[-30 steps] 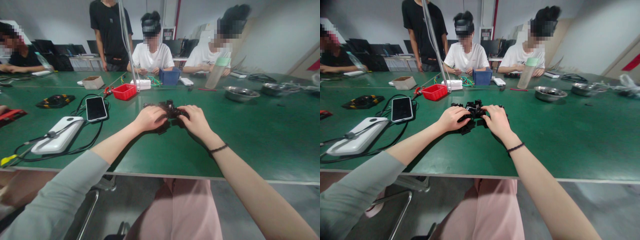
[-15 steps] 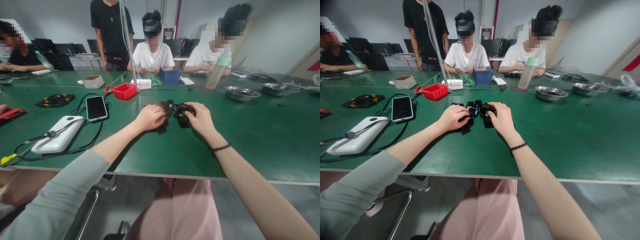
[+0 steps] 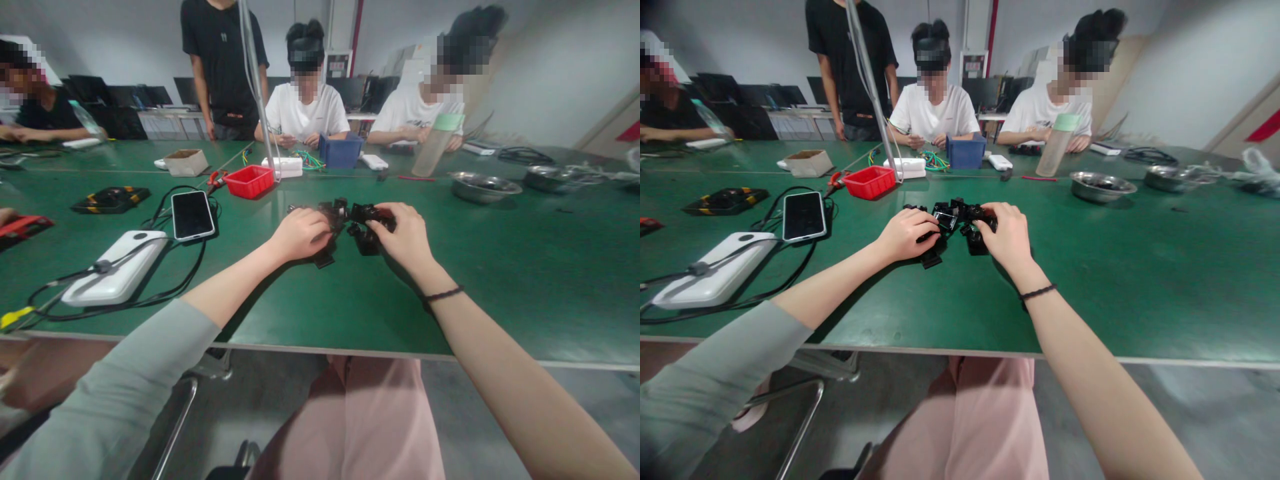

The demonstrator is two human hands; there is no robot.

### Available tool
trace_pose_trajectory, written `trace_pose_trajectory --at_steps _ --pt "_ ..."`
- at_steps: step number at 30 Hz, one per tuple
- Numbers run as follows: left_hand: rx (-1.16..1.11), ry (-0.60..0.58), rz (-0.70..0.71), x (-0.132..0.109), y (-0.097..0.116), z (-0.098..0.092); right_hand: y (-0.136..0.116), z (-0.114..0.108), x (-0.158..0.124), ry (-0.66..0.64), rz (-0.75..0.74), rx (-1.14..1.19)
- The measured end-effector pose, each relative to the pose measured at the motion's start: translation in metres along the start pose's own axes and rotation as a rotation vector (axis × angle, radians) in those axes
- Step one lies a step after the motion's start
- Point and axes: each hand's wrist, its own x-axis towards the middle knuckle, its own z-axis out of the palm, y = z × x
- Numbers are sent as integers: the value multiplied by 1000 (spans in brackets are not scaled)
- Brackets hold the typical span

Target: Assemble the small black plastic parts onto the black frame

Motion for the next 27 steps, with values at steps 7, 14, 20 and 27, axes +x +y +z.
trace_pose_trajectory --at_steps 7,14,20,27 --pt "19 -11 -6 0 0 -1 5 0 0 35 76 -4" --pt "11 -7 -10 0 1 -1 5 -2 0 4 153 0" --pt "19 19 0 0 0 0 6 0 1 10 165 -24" --pt "25 1 -9 0 0 0 5 2 3 -35 197 -57"
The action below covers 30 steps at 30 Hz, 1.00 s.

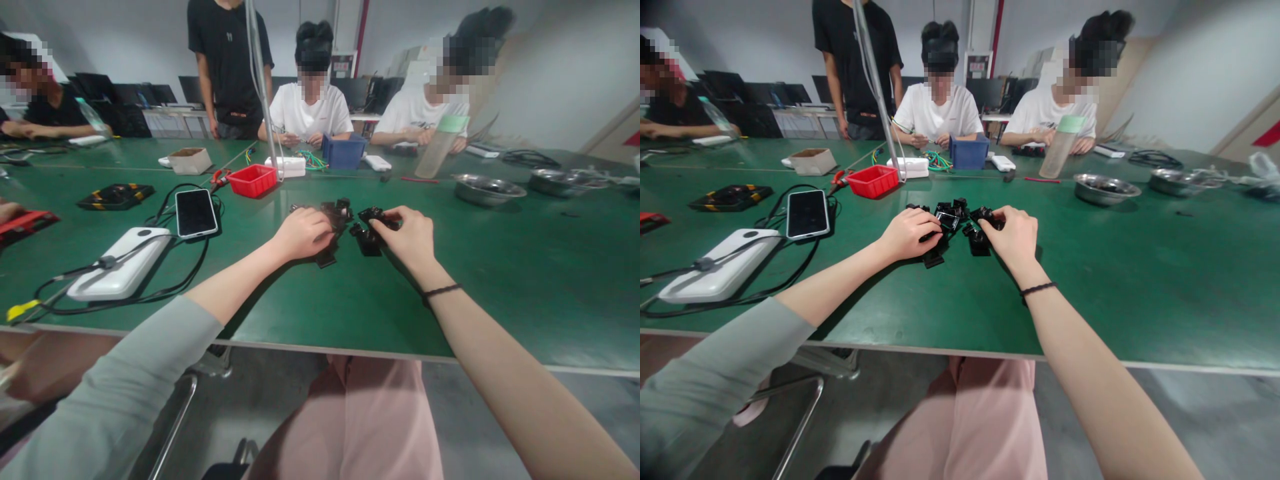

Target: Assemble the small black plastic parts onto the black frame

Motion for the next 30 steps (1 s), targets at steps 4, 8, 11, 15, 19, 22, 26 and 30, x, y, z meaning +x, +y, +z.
trace_pose_trajectory --at_steps 4,8,11,15,19,22,26,30 --pt "9 -28 -13 1 1 -1 0 2 3 33 11 8" --pt "16 -42 -21 1 2 -2 -1 5 6 30 32 10" --pt "23 -35 -19 2 2 -1 -4 7 7 25 28 26" --pt "19 -29 -18 2 2 0 -6 12 10 26 33 26" --pt "2 -24 -11 3 2 1 -8 14 12 4 56 6" --pt "-4 -26 -14 3 2 1 -9 14 12 -8 63 1" --pt "-12 -35 -21 3 2 2 -10 13 13 -17 71 -10" --pt "-32 -24 -19 3 2 1 -14 12 13 -37 111 -42"
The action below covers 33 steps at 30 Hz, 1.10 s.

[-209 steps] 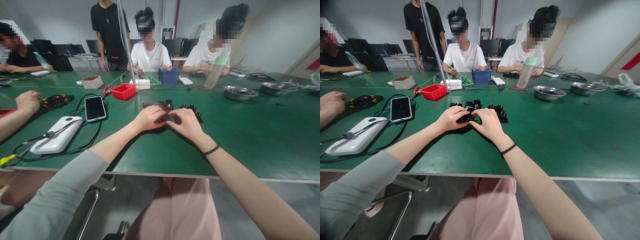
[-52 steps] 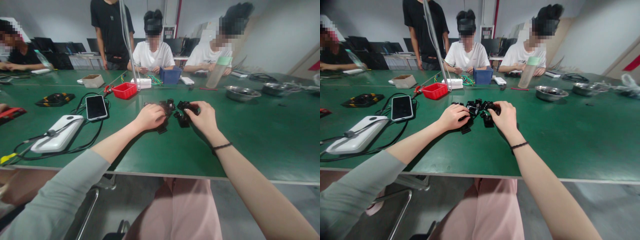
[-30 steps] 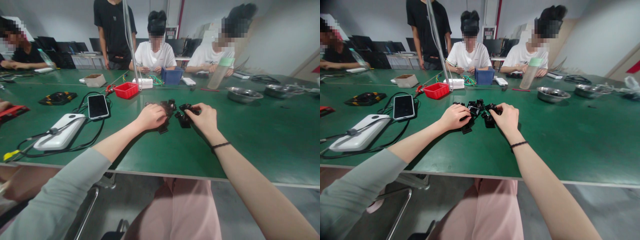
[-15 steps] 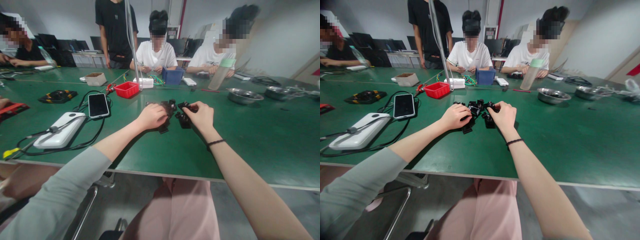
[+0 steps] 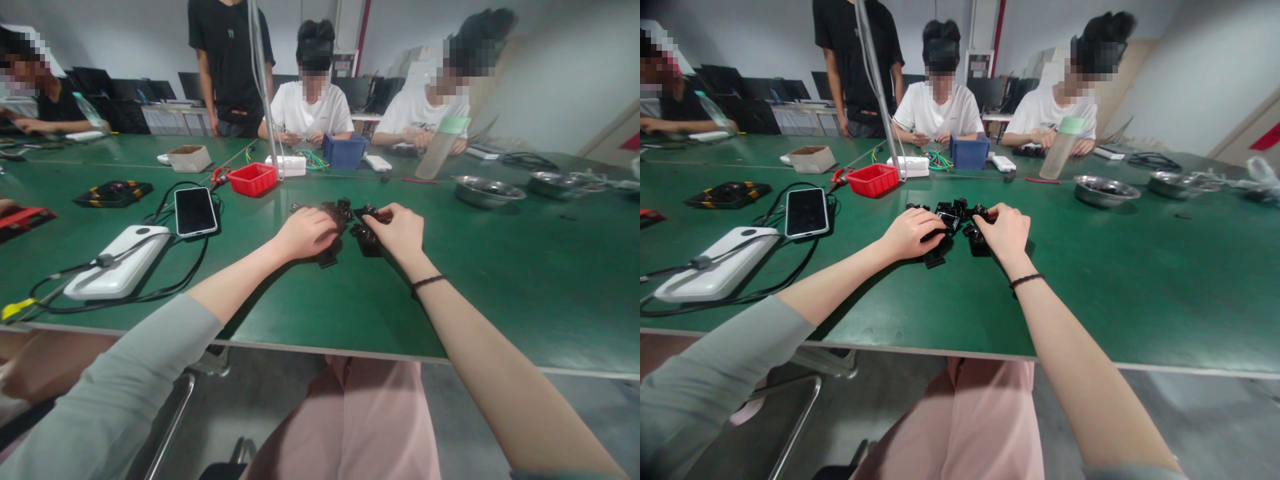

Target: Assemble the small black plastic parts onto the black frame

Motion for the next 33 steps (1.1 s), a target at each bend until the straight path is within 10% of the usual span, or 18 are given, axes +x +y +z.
trace_pose_trajectory --at_steps 33 --pt "-150 -354 78 47 7 14 0 3 -1 52 105 214"
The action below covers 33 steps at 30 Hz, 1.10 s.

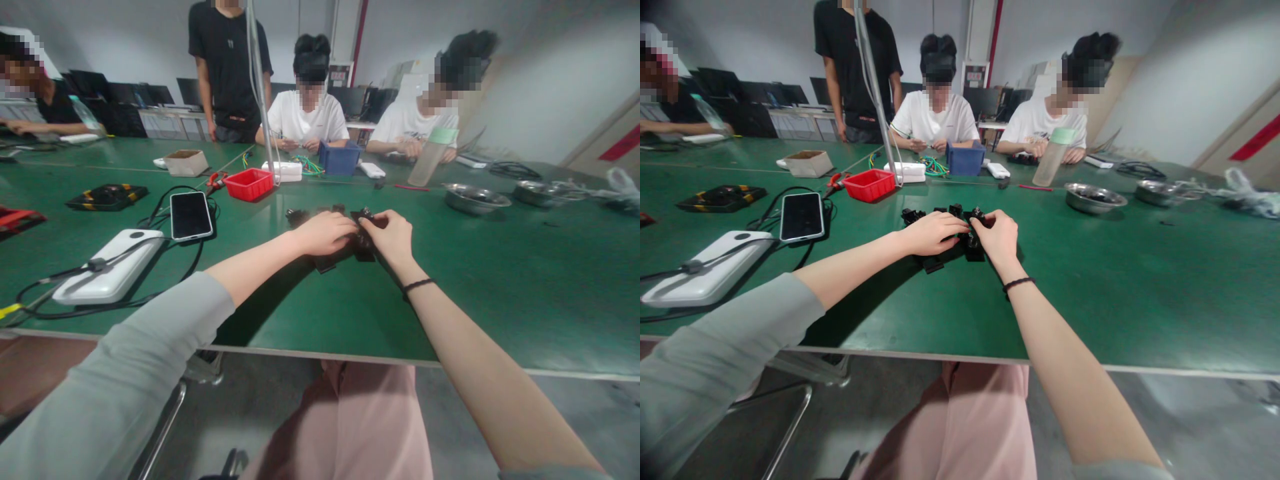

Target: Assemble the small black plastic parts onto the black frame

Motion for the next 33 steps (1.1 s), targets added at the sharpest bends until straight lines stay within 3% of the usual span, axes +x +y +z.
trace_pose_trajectory --at_steps 6,13,33 --pt "8 -70 16 8 2 2 0 1 0 12 -7 -15" --pt "-20 -51 22 8 3 4 1 1 0 8 -16 -8" --pt "-66 53 5 -24 3 2 5 4 0 -30 -26 -14"
